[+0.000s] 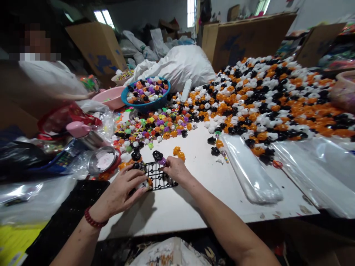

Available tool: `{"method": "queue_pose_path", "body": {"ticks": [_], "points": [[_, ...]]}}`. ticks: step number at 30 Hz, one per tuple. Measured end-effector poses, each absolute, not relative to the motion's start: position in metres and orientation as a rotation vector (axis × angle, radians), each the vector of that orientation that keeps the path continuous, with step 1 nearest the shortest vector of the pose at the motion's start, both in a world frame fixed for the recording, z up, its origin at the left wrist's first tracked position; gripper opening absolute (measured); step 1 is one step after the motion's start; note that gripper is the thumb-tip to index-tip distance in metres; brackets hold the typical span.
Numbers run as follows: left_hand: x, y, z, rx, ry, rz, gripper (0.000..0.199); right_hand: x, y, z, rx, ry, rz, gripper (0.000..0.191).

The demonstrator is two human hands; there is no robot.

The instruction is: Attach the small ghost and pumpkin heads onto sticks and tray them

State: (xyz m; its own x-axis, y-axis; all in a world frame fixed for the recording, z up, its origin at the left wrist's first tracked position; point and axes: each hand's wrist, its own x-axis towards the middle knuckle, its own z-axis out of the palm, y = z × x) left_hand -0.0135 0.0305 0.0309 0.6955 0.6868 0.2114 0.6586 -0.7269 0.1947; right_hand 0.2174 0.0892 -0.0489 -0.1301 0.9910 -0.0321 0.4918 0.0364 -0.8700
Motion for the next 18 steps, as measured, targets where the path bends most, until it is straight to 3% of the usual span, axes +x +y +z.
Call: {"method": "queue_pose_path", "body": {"ticks": [9,18], "points": [[-0.013,0.032,0.031,2.813,1.087,0.396,0.024,0.198,0.088,-0.062,-1.279,-1.672,1.341,0.018],[-0.015,0.036,0.030,2.837,1.073,0.378,0.025,0.180,0.091,-0.062,-1.261,-1.793,1.386,0.017]]}}
